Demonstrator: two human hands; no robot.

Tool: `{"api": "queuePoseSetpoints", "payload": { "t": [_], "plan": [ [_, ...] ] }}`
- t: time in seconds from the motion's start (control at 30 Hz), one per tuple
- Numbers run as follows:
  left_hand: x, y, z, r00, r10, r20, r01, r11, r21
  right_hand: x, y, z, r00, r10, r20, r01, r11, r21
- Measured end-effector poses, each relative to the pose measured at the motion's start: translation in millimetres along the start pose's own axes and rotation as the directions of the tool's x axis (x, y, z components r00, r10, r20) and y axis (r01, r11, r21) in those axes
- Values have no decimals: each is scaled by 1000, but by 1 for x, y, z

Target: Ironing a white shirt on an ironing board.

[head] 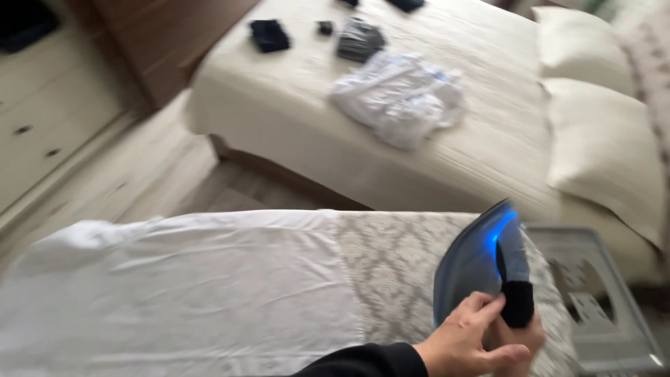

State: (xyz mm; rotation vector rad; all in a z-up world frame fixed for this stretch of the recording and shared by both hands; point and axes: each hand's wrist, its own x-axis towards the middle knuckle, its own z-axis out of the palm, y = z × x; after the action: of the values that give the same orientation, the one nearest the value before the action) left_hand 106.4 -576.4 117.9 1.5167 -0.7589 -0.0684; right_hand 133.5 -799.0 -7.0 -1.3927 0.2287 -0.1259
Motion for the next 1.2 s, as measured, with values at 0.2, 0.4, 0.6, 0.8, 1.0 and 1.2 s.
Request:
{"api": "queuePoseSetpoints", "payload": {
  "t": [0.2, 0.4, 0.6, 0.8, 1.0, 1.2],
  "plan": [
    [-88, -17, -102, 993, -57, -108, 53, 998, -36, -25, -3, 65, 958, 240, 155, -243, 970, 2],
    [-230, 9, -262, 833, -77, -548, 355, 834, 422, -102, -86, 332, 992, 99, 84, 3, 630, -777],
    [-348, -23, -356, 682, -206, -702, 731, 164, 662, -132, -72, 496, 898, 118, 425, 351, 392, -851],
    [-387, -37, -373, 709, -186, -680, 703, 256, 664, -129, -60, 580, 814, 193, 547, 505, 229, -832],
    [-396, -37, -377, 764, -166, -623, 641, 300, 706, -94, -57, 634, 733, 10, 681, 656, 257, -710],
    [-391, -37, -374, 745, -104, -659, 654, 303, 693, -75, -47, 595, 721, -50, 692, 667, 321, -672]
  ]
}}
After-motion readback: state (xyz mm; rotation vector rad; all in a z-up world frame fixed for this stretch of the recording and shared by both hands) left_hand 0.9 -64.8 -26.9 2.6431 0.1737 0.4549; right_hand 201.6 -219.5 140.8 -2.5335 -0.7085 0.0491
